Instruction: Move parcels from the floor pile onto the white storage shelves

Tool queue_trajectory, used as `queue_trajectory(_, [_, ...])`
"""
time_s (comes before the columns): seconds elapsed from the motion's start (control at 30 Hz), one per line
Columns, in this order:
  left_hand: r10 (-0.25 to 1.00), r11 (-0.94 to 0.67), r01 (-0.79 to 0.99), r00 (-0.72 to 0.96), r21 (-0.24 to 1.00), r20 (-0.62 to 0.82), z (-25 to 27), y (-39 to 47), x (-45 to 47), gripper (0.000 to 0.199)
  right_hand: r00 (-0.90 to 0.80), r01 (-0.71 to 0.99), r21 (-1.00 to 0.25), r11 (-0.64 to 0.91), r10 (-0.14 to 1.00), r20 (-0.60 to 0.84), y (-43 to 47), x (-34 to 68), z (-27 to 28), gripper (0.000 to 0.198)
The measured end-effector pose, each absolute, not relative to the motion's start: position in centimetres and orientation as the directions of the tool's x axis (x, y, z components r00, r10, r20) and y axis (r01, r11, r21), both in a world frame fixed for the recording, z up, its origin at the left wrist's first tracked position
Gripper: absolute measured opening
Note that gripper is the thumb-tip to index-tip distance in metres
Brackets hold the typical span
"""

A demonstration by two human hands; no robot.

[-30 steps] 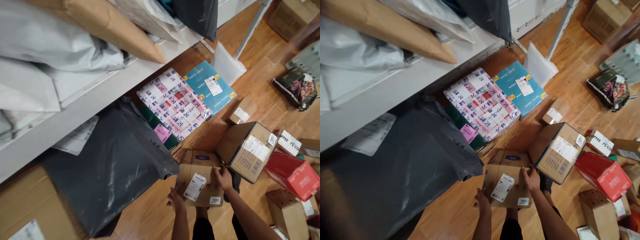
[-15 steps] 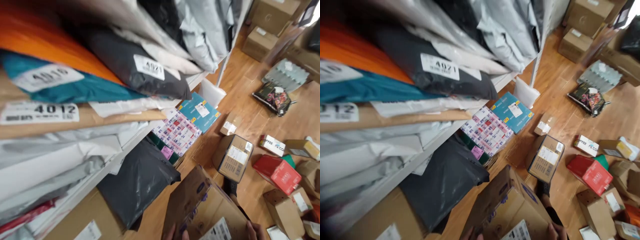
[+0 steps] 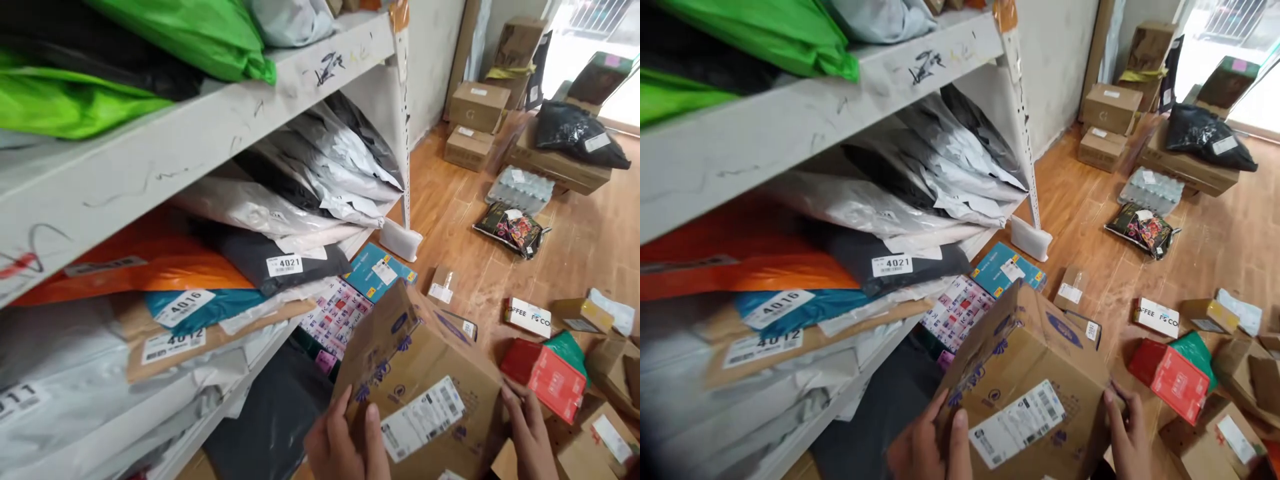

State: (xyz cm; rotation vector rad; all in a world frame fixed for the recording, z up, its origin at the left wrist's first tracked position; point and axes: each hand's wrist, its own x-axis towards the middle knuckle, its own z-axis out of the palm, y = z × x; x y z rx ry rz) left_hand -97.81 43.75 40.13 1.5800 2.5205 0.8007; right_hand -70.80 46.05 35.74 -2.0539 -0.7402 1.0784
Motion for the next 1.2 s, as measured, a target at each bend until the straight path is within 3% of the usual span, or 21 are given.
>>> queue_trajectory(0.2, [0.735,0.412,0.695,-0.635,0.589,0.236,39.8,54.7,-97.7,0.056,0.528,0.101,-0.859,-0.502,0.759,-0.381,56.2,-74.8,33.8,0.057])
queue_trajectory(0.4, [0.69,0.458,0.633,-0.696,0.625,0.199,30.9,61.5,-101.5,0.047,0.492,0.095,-0.859,-0.503,0.774,-0.398,64.9,-79.4,26.0,0.067])
queue_trajectory(0.5, [0.701,0.482,0.577,-0.705,0.659,0.104,24.7,62.8,-103.2,0.046,0.449,0.266,-0.788,-0.555,0.795,-0.407,68.4,-80.5,21.5,0.072])
queue_trajectory(0.6, [0.707,0.514,0.493,-0.707,0.702,-0.022,19.2,64.1,-105.2,0.052,0.371,0.497,-0.626,-0.601,0.799,-0.473,71.5,-81.5,18.4,0.07])
queue_trajectory(0.7, [0.66,0.533,0.382,-0.746,0.755,-0.088,15.7,65.8,-108.5,0.054,0.282,0.687,-0.52,-0.509,0.845,-0.454,74.2,-83.4,17.7,0.064])
queue_trajectory(0.83, [0.638,0.522,0.294,-0.758,0.801,-0.138,14.1,67.4,-113.8,0.039,0.204,0.761,-0.472,-0.445,0.855,-0.478,76.1,-87.8,18.2,0.061])
queue_trajectory(1.0, [0.581,0.577,0.213,-0.785,0.789,-0.213,14.2,66.9,-116.8,0.046,0.152,0.726,-0.521,-0.449,0.844,-0.515,76.1,-90.8,17.4,0.066])
queue_trajectory(1.1, [0.502,0.629,0.141,-0.824,0.764,-0.262,14.2,64.2,-113.7,0.055,0.077,0.639,-0.617,-0.459,0.836,-0.543,75.4,-87.9,15.7,0.064])
queue_trajectory(1.2, [0.414,0.713,0.046,-0.833,0.699,-0.367,14.1,59.1,-106.7,0.058,0.119,0.677,-0.536,-0.504,0.794,-0.596,73.4,-81.7,13.9,0.062])
